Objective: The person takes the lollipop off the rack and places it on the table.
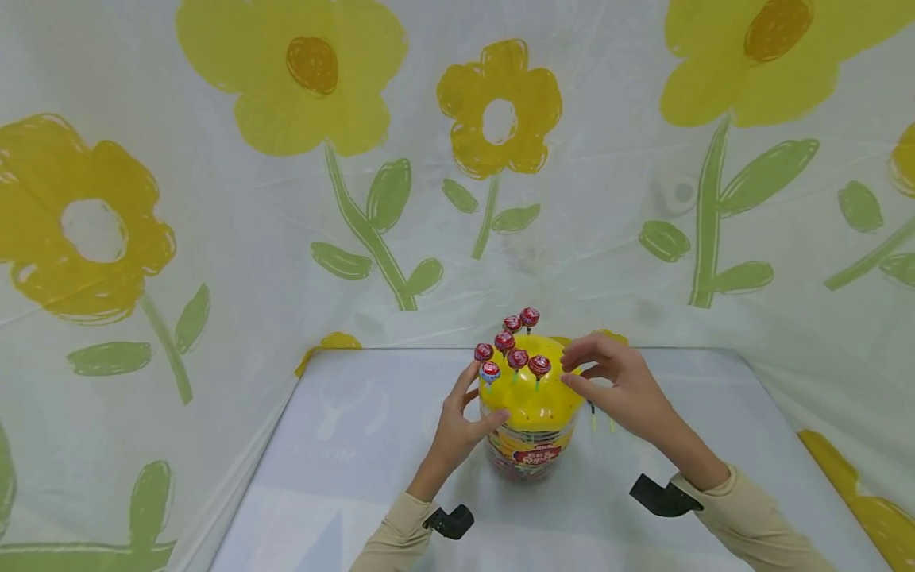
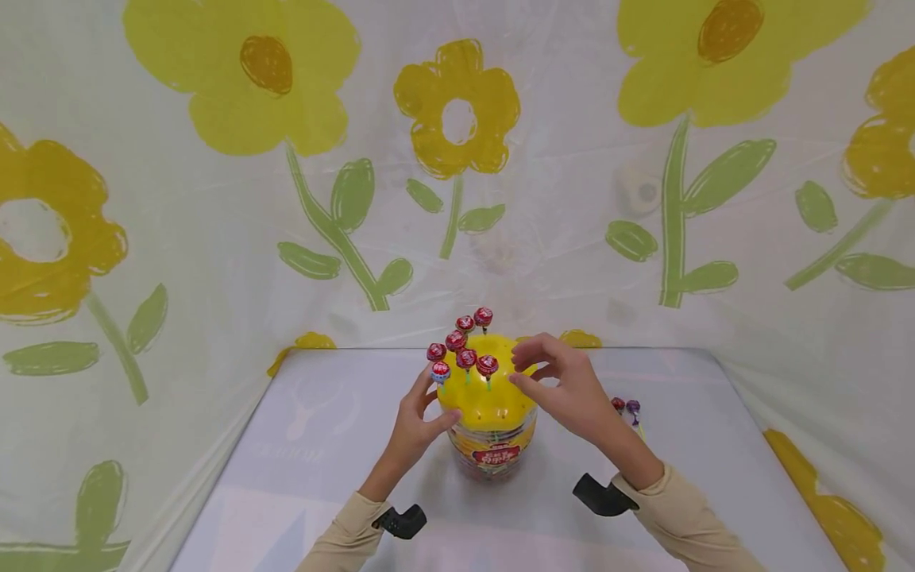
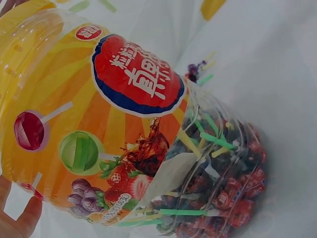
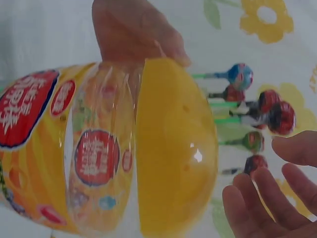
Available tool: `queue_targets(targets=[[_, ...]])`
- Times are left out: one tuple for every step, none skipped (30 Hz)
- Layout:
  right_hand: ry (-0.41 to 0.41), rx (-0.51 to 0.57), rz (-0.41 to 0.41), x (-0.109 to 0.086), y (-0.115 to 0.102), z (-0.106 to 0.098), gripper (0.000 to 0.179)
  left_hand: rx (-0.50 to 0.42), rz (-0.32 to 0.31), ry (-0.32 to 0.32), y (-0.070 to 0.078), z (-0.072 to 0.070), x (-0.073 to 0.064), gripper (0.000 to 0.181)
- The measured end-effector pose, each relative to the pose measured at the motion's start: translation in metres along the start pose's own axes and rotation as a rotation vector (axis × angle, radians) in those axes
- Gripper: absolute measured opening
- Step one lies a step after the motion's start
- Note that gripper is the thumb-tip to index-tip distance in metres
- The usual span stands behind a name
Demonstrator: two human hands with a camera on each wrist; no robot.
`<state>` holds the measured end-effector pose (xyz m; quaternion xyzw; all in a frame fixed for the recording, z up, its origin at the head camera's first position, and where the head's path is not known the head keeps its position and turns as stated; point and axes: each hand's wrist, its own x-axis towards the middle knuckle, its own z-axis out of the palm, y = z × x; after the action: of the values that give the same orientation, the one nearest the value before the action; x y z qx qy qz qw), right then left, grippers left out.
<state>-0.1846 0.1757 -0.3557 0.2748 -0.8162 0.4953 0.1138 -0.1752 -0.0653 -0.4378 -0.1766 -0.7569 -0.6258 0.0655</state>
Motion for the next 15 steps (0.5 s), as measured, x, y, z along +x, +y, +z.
queue_targets(targets=[[-0.006,0.012,-0.005,0.000,-0.001,0.003,0.024,0.000,0.000,0.002,0.000,0.000,0.000,0.074],[-0.010,0.023,-0.010,0.001,-0.002,0.005,0.025,-0.001,-0.001,0.004,0.000,0.000,0.000,0.074],[-0.013,0.034,-0.014,0.001,-0.003,0.008,0.026,-0.002,-0.002,0.004,0.000,0.000,0.000,0.074],[-0.015,0.041,-0.018,0.002,-0.003,0.011,0.028,-0.004,-0.001,0.003,0.000,0.000,0.000,0.074],[-0.015,0.047,-0.018,0.002,-0.004,0.013,0.029,-0.004,-0.002,0.001,0.000,-0.001,0.000,0.074],[-0.016,0.052,-0.018,0.003,-0.004,0.016,0.030,-0.005,-0.001,-0.002,0.000,-0.001,0.000,0.074],[-0.016,0.060,-0.018,0.003,-0.005,0.018,0.031,-0.006,-0.001,-0.004,0.000,-0.001,0.000,0.074],[-0.016,0.064,-0.017,0.004,-0.005,0.021,0.032,-0.006,-0.002,-0.006,0.000,-0.001,0.000,0.074],[-0.015,0.071,-0.015,0.004,-0.005,0.023,0.033,-0.006,-0.002,-0.007,0.000,-0.001,0.000,0.074],[-0.011,0.073,-0.011,0.005,-0.006,0.025,0.034,-0.005,-0.001,-0.007,0.000,-0.001,0.000,0.074],[-0.005,0.077,-0.010,0.005,-0.006,0.027,0.034,-0.003,-0.001,-0.007,0.000,-0.001,0.000,0.074],[0.003,0.083,-0.011,0.005,-0.007,0.029,0.034,-0.003,0.000,-0.006,0.000,-0.001,0.000,0.074],[0.013,0.087,-0.010,0.005,-0.008,0.031,0.034,-0.002,0.000,-0.005,0.000,-0.001,0.000,0.074],[0.024,0.086,-0.011,0.005,-0.010,0.032,0.034,-0.003,0.001,-0.004,0.000,-0.001,0.000,0.074],[0.036,0.085,-0.018,0.005,-0.013,0.033,0.034,-0.003,0.001,-0.002,-0.001,-0.001,0.000,0.074]])
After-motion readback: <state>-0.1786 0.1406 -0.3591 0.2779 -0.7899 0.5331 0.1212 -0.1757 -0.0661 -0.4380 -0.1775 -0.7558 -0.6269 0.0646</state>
